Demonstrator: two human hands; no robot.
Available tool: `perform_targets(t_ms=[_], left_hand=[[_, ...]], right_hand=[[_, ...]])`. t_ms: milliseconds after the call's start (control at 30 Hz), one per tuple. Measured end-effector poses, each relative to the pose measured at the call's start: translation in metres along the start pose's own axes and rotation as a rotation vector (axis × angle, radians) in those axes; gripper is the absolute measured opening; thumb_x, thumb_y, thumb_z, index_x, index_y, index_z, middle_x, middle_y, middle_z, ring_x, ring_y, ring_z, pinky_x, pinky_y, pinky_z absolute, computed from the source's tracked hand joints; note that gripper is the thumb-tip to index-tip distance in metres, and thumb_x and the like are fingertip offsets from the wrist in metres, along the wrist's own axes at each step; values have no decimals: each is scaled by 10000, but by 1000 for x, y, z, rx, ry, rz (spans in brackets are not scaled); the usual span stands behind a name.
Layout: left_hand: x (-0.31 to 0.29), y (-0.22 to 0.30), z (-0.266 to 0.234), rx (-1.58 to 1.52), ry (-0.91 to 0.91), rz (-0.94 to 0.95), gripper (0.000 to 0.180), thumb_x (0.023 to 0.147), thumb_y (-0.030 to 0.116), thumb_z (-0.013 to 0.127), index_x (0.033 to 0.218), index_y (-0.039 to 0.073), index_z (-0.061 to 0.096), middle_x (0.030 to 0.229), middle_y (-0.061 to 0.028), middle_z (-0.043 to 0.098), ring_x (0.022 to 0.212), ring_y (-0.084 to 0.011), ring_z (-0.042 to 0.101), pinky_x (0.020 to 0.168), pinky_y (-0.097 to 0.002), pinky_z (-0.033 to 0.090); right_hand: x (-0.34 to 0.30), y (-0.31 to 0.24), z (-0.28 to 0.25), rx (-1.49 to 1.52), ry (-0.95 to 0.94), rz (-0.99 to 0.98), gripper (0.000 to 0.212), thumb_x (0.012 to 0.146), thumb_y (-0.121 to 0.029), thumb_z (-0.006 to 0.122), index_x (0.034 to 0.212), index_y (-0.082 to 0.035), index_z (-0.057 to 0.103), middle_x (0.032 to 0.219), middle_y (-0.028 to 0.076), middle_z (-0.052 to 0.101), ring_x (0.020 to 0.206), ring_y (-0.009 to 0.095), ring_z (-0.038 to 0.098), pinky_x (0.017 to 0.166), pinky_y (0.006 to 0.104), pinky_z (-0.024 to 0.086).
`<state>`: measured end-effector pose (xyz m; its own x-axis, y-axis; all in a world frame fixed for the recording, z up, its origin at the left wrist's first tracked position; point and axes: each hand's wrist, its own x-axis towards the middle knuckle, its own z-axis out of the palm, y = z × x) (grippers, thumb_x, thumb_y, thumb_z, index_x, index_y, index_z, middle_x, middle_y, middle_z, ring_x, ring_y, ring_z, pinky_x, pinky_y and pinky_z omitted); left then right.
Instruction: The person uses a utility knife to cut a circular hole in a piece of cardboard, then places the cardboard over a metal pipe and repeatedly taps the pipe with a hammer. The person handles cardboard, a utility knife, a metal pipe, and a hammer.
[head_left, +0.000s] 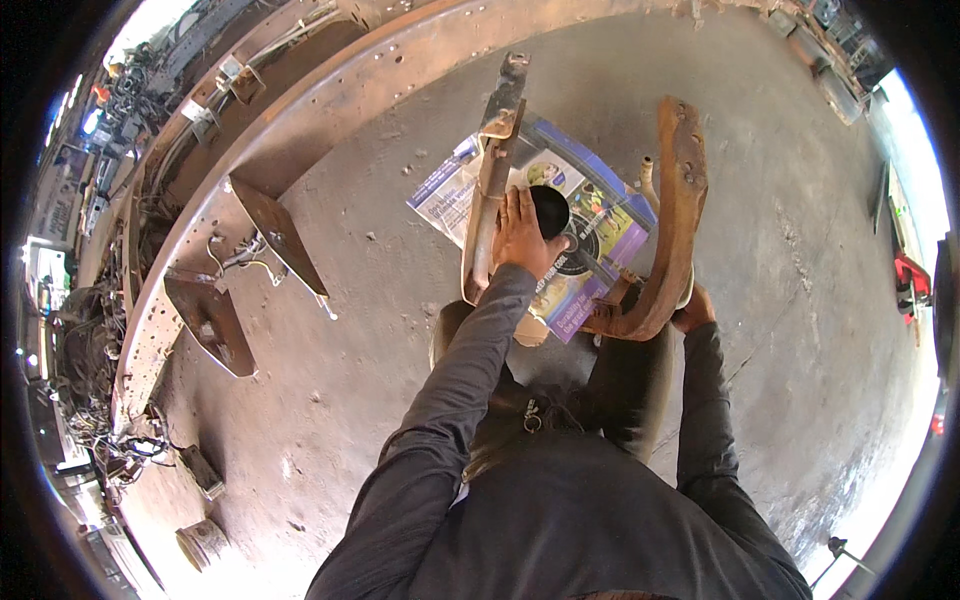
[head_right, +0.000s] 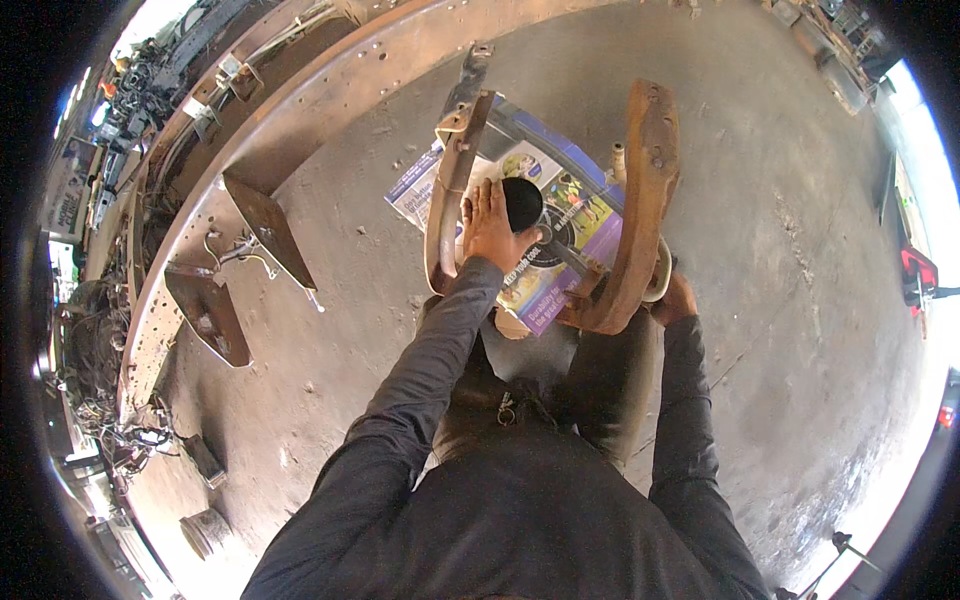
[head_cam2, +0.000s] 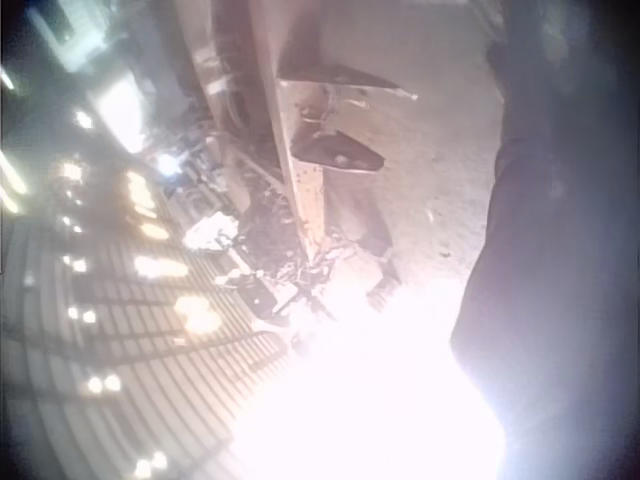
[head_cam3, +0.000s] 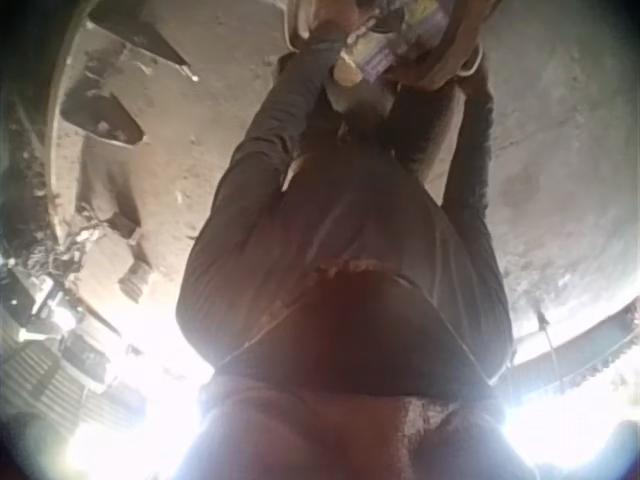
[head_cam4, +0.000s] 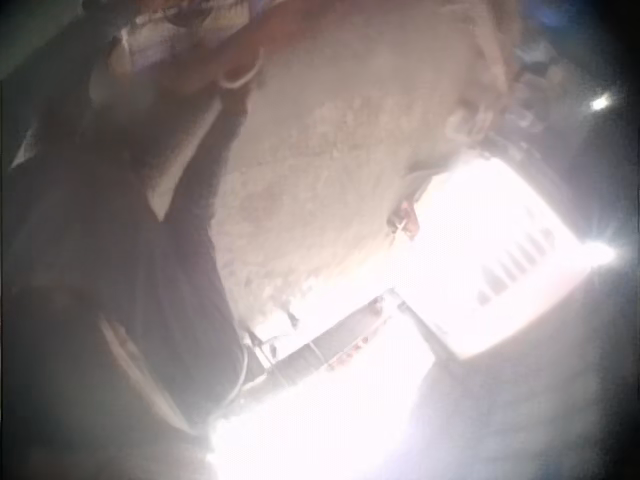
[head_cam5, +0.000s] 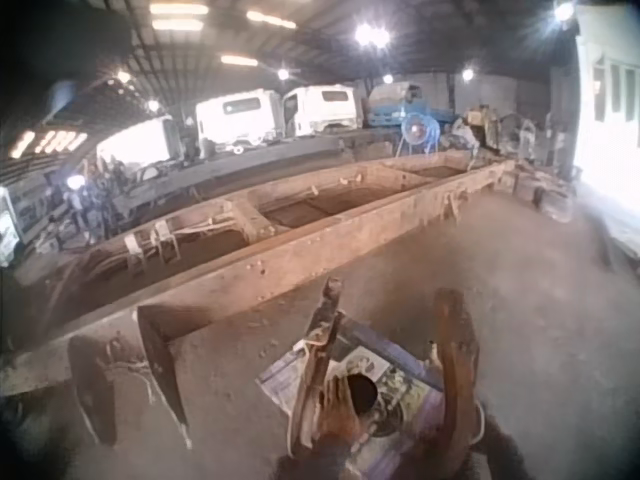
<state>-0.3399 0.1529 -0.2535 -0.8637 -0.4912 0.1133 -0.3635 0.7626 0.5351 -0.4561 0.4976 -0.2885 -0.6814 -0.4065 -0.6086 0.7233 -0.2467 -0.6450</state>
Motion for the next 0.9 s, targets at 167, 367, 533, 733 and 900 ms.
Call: perform_targets(t_ms=[167,367,533,733,900], left_hand=[[-8,10,3,-33,-38,21,1253,713,479,911,1666,49,220,1732,-208,176,1584,-445,204,1286,-600,166],[20,43,-17,254,-285,-160,1257,714,508,915,1676,83,226,1745,-191,145,1597,-435,181,1254,-670,204],[34,46,-15,416,-303,-91,1324,688,463,938,1675,57,155,1741,-177,185,1601,-403,205,1241,-683,233],[46,46,-27,371,-351,-42,1319,672,431,947,1656,36,162,1704,-214,247,1577,-432,240,1206,-724,263],[51,50,-20,425,-373,60,1198,663,448,956,1641,208,307,1611,-144,398,1494,-415,370,1172,-699,327]], right_hand=[[-24,-4,-21,-160,-80,-58,212,1059,-249,574,1141,-93,691,850,10,687,624,159,619,533,327,481],[-44,-1,8,-210,-17,-102,164,1023,-219,641,1054,-63,677,717,-32,561,524,87,486,453,292,410],[-54,8,32,-291,58,-143,193,1037,-236,632,1053,-47,665,678,-25,545,498,92,481,422,294,398],[-40,11,32,-367,126,-233,187,1049,-229,592,974,-63,639,637,-22,542,464,100,479,408,295,376],[-46,13,30,-212,160,-208,126,1036,-178,585,1000,-69,639,657,-17,567,465,96,487,403,290,375]])
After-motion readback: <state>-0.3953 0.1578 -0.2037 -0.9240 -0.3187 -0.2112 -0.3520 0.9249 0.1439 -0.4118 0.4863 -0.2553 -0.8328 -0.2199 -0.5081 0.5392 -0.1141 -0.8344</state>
